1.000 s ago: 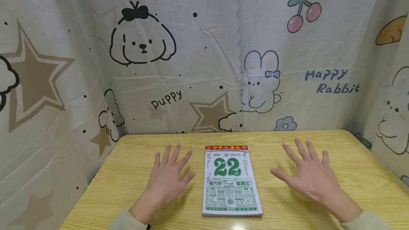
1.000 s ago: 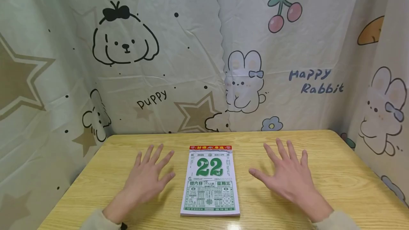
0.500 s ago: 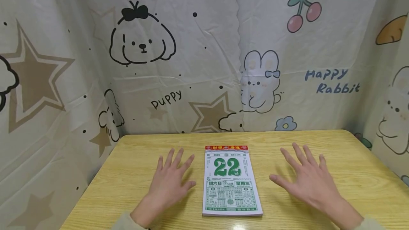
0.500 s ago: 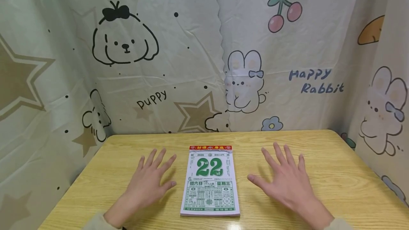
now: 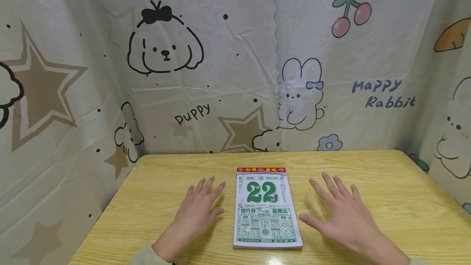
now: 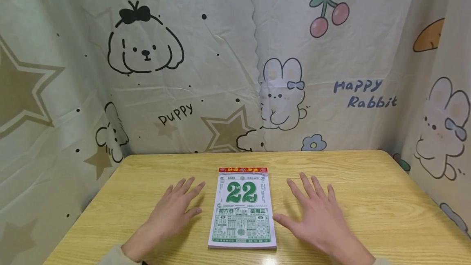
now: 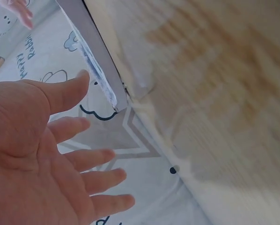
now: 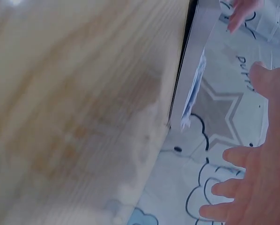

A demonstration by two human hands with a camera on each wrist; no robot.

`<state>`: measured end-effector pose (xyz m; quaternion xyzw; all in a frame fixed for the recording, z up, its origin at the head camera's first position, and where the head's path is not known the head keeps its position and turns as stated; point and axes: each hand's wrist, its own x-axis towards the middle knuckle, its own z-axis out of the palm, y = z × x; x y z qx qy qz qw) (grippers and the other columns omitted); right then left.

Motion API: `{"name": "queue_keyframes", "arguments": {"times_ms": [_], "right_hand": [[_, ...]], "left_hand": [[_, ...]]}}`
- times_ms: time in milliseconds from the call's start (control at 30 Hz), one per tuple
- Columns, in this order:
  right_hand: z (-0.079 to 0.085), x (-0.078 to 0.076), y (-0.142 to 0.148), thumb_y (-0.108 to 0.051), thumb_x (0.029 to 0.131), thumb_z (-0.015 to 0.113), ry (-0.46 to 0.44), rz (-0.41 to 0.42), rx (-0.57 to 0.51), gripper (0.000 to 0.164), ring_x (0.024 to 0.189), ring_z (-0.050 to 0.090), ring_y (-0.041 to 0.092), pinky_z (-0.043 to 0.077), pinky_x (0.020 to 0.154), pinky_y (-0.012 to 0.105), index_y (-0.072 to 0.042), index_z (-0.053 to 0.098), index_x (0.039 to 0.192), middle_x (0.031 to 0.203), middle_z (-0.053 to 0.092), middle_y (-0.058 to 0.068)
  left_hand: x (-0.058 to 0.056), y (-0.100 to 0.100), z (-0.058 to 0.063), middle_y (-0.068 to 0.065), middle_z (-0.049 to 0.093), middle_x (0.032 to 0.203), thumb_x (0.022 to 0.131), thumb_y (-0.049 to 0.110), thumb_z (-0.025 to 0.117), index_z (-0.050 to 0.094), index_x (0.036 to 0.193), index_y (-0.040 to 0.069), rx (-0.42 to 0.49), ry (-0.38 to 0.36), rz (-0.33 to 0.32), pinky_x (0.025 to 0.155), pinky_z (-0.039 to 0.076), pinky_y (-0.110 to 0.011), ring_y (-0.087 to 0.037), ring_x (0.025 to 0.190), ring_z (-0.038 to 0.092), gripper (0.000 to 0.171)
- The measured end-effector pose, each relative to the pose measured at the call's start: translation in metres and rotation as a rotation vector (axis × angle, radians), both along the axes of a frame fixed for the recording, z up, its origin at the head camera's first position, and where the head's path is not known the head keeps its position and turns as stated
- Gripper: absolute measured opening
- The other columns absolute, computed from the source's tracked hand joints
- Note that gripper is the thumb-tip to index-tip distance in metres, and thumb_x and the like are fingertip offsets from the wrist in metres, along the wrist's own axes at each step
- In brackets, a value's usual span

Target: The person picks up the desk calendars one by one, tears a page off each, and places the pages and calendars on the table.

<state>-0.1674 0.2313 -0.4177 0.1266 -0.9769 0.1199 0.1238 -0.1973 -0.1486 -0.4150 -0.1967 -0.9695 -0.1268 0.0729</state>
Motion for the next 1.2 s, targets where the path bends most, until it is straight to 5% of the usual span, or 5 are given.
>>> {"name": "queue_keyframes", "arguments": {"times_ms": [233, 600, 767, 1000, 1200], "right_hand": [[0.002, 0.007, -0.023, -0.085, 0.085, 0.061, -0.037, 0.051, -0.01, 0.1, 0.148, 0.034, 0.052, 0.022, 0.114, 0.082, -0.019, 0.05, 0.159, 0.165, 0.038, 0.022], [0.009, 0.011, -0.053, -0.075, 0.086, 0.069, -0.162, 0.113, -0.065, 0.095, 0.149, 0.037, 0.046, 0.032, 0.116, 0.074, -0.021, 0.047, 0.161, 0.166, 0.039, 0.014], [0.006, 0.012, -0.066, -0.067, 0.084, 0.077, -0.166, 0.131, -0.08, 0.091, 0.144, 0.045, 0.041, 0.043, 0.112, 0.066, -0.02, 0.052, 0.158, 0.163, 0.044, 0.011], [0.004, 0.008, -0.083, -0.059, 0.081, 0.084, -0.179, 0.171, -0.1, 0.077, 0.136, 0.053, 0.038, 0.045, 0.111, 0.063, -0.017, 0.067, 0.144, 0.15, 0.058, 0.01], [0.003, 0.002, -0.096, -0.055, 0.079, 0.09, -0.21, 0.164, -0.255, 0.062, 0.13, 0.057, 0.035, 0.048, 0.108, 0.063, -0.019, 0.076, 0.128, 0.136, 0.066, 0.006]], "left_hand": [[-0.003, 0.003, 0.003, -0.028, 0.048, 0.155, 0.093, 0.02, 0.084, 0.056, 0.153, 0.009, 0.126, -0.106, -0.007, 0.105, 0.051, -0.064, -0.048, 0.137, 0.051, 0.067], [-0.017, 0.007, 0.005, -0.023, 0.057, 0.148, 0.09, 0.01, 0.085, 0.057, 0.15, 0.0, 0.373, -0.314, -0.114, 0.108, 0.051, -0.056, -0.042, 0.129, 0.06, 0.067], [-0.021, 0.009, 0.005, -0.022, 0.06, 0.145, 0.089, 0.011, 0.086, 0.06, 0.147, 0.001, 0.483, -0.419, -0.094, 0.101, 0.056, -0.056, -0.042, 0.121, 0.065, 0.065], [-0.025, 0.012, 0.001, -0.026, 0.066, 0.131, 0.083, 0.004, 0.089, 0.061, 0.145, -0.001, 0.548, -0.448, -0.046, 0.086, 0.064, -0.044, -0.034, 0.107, 0.072, 0.068], [-0.026, 0.017, -0.001, -0.025, 0.065, 0.124, 0.081, -0.01, 0.086, 0.053, 0.15, -0.004, 0.656, -0.517, -0.033, 0.066, 0.065, -0.034, -0.021, 0.086, 0.073, 0.077]]}}
